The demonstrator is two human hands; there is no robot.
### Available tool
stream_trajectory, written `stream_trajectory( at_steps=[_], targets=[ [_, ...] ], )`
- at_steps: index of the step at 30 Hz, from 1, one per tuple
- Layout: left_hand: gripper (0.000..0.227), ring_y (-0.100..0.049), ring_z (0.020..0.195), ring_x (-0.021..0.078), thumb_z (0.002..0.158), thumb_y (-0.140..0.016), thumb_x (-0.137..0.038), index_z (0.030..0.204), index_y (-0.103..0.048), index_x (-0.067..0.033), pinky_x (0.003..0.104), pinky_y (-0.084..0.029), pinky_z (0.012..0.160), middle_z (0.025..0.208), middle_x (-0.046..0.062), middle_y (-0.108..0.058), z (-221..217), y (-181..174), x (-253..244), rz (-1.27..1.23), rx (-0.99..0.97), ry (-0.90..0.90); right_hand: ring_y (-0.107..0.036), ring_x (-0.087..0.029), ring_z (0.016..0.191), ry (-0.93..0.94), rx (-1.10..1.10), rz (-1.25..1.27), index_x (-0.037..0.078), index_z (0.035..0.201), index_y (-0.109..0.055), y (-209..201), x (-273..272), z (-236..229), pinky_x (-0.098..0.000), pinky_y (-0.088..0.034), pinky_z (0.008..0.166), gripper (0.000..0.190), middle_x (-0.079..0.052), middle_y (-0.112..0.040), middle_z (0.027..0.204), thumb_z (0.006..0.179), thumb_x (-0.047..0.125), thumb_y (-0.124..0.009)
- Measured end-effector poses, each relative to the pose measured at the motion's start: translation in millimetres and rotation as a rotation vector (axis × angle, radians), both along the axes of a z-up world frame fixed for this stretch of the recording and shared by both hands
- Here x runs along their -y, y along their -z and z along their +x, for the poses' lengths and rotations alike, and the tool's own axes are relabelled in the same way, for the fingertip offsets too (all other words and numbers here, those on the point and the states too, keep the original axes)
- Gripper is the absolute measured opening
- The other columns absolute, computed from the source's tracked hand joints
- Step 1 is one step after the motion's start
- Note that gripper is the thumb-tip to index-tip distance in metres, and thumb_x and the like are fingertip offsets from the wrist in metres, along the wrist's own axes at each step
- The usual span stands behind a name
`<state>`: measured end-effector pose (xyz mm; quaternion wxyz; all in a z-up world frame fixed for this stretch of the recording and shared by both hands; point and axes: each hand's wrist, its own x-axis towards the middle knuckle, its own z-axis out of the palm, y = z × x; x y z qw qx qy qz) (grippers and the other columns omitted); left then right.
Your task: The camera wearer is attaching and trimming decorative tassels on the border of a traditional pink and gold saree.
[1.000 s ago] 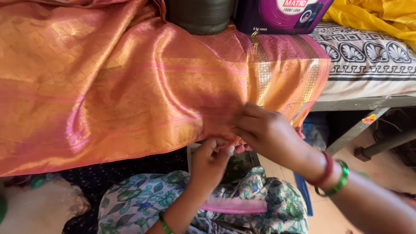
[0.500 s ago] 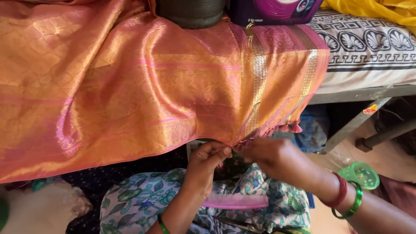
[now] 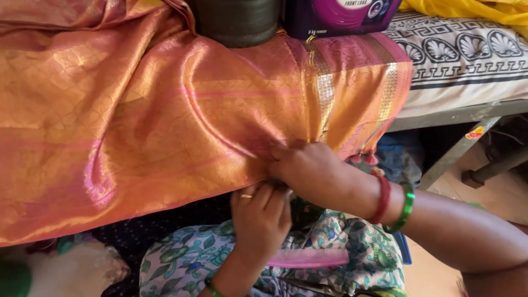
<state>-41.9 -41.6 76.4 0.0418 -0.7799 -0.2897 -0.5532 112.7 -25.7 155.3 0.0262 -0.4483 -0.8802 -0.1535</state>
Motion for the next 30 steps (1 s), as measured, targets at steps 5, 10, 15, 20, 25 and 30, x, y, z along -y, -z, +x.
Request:
stream_trajectory(
  at_steps=[5, 10, 15, 20, 25, 30],
  targets=[
    [0.009, -0.061, 0.079, 0.0150, 0.090, -0.073, -0.015, 0.096, -0.072, -0.0081, 0.031, -0.045, 0.071, 0.090, 0.003, -0.070, 25, 64, -20, -0.893, 0.459, 0.464, -0.072, -0.027, 0.075, -0.004, -0.356, 0.006, 0.012, 0.100, -0.071, -7, 36, 17, -0.0380, -0.057, 0.060, 0.020, -0.007, -0.068, 0.098, 0.080, 0.015, -0.074],
    [0.014, -0.063, 0.072, 0.0117, 0.091, -0.074, -0.018, 0.095, -0.073, -0.0049, 0.030, -0.055, 0.071, 0.083, 0.005, -0.071, 41, 112, -26, -1.494, 0.920, 0.991, -0.075, -0.026, 0.073, 0.228, -0.631, -0.198, 0.011, 0.100, -0.072, 26, 52, 37, -0.0379, -0.057, 0.062, 0.016, -0.007, -0.075, 0.081, 0.086, 0.018, -0.075],
    [0.015, -0.067, 0.081, 0.0123, 0.087, -0.077, -0.007, 0.100, -0.076, -0.0008, 0.027, -0.051, 0.072, 0.088, 0.005, -0.074, 33, 104, -23, -1.353, 0.946, 0.810, -0.074, -0.027, 0.080, -0.022, -0.647, -0.133, 0.010, 0.096, -0.071, 39, 55, 63, -0.0369, -0.059, 0.068, 0.015, -0.007, -0.074, 0.088, 0.081, 0.007, -0.072],
    [0.011, -0.067, 0.080, 0.0124, 0.087, -0.077, -0.009, 0.095, -0.078, -0.0017, 0.027, -0.053, 0.074, 0.086, 0.005, -0.076, 20, 74, -25, -1.054, 0.585, 0.544, -0.070, -0.029, 0.084, -0.159, -0.428, -0.099, 0.009, 0.096, -0.070, -1, 45, 37, -0.0395, -0.056, 0.067, 0.025, -0.006, -0.066, 0.089, 0.071, 0.003, -0.071],
    [0.009, -0.064, 0.077, 0.0183, 0.087, -0.078, -0.009, 0.090, -0.074, -0.0016, 0.030, -0.054, 0.073, 0.084, 0.008, -0.071, 15, 53, -17, -0.830, 0.413, 0.407, -0.068, -0.028, 0.085, -0.212, -0.269, -0.070, 0.008, 0.096, -0.068, -17, 15, 12, -0.0390, -0.054, 0.062, 0.025, -0.007, -0.062, 0.094, 0.071, 0.008, -0.071],
    [0.017, -0.066, 0.092, 0.0324, 0.083, -0.072, -0.007, 0.099, -0.070, -0.0048, 0.045, -0.049, 0.087, 0.093, 0.011, -0.067, 2, 6, -5, 0.044, -0.024, 0.031, -0.069, -0.027, 0.086, -0.104, -0.133, 0.007, 0.011, 0.088, -0.067, -2, 3, 5, -0.0384, -0.056, 0.066, 0.016, -0.006, -0.063, 0.093, 0.073, 0.012, -0.072]
  ],
)
